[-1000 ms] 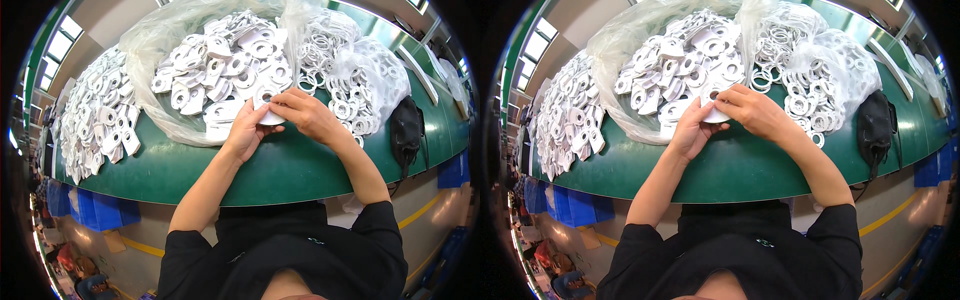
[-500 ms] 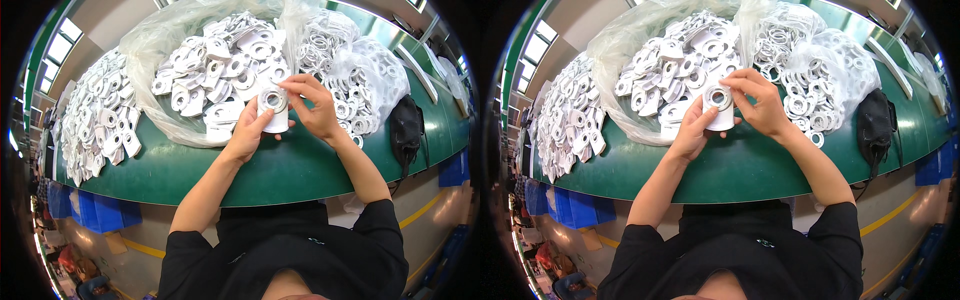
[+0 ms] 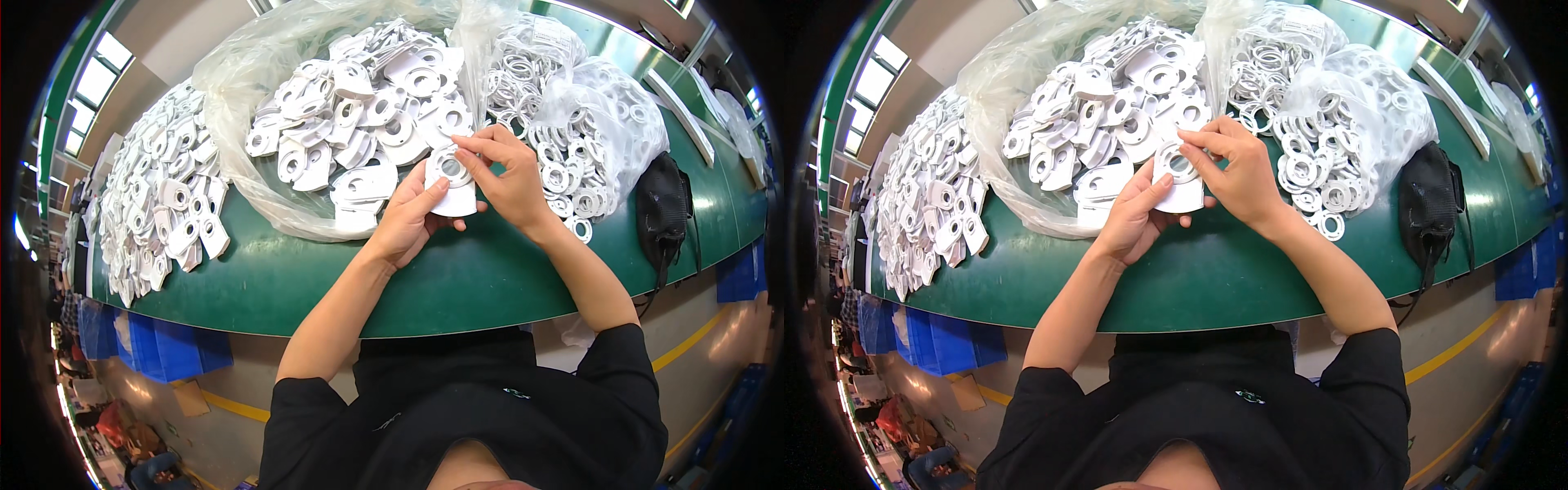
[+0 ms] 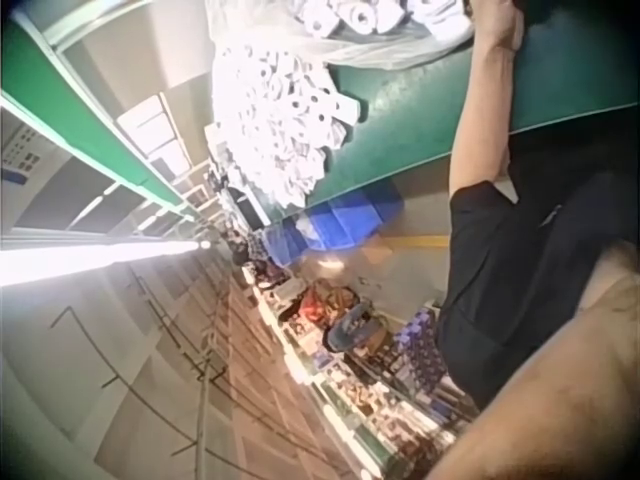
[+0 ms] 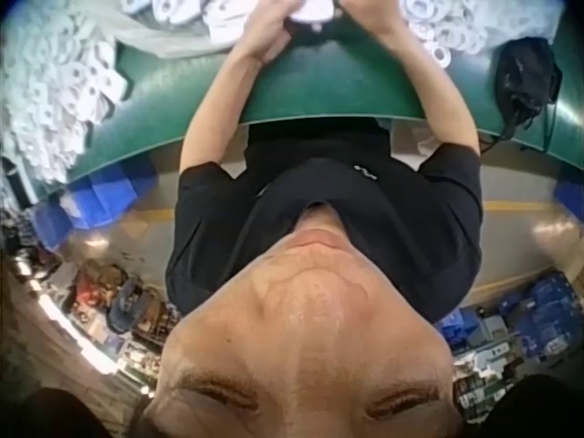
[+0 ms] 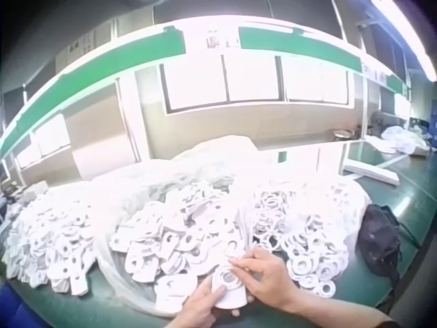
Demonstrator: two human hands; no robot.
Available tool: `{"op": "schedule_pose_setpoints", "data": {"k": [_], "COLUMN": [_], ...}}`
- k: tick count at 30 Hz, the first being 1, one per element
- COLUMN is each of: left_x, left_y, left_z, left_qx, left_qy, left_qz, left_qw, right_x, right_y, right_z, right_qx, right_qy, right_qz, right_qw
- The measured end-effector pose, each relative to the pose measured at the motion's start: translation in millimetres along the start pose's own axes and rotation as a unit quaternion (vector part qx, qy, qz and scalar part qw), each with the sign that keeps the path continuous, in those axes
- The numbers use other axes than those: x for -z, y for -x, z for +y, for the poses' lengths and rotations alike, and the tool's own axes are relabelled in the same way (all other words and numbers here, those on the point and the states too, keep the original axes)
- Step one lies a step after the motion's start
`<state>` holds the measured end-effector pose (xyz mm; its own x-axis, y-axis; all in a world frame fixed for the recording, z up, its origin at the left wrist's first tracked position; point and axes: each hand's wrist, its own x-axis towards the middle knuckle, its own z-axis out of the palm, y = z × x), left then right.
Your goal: Assembling small plastic components with metal rings at a production workbench.
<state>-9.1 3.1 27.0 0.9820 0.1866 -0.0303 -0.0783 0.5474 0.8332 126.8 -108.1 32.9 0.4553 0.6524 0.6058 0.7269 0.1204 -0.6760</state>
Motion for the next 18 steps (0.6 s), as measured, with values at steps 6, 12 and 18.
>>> {"op": "schedule_pose_setpoints", "data": {"k": [6,12,18], "left_x": [0.1,0.8,-0.2], "left_y": [1.4,0.1,-0.1], "left_z": [-0.4,-1.9,-0.3], "left_qx": [0.000,-0.007,0.014], "left_qy": [0.021,-0.049,0.010], "left_qz": [-0.001,0.011,0.008], "left_qw": [1.000,0.999,1.000], "right_x": [-4.8,-3.0,0.2], "right_y": [3.7,2.8,1.0], "right_z": [-12.4,-6.5,-4.1], "right_qx": [-0.078,-0.019,-0.029], "right_qy": [-0.005,0.020,0.031], "right_qz": [0.021,0.015,-0.012], "right_qw": [0.997,1.000,0.999]}}
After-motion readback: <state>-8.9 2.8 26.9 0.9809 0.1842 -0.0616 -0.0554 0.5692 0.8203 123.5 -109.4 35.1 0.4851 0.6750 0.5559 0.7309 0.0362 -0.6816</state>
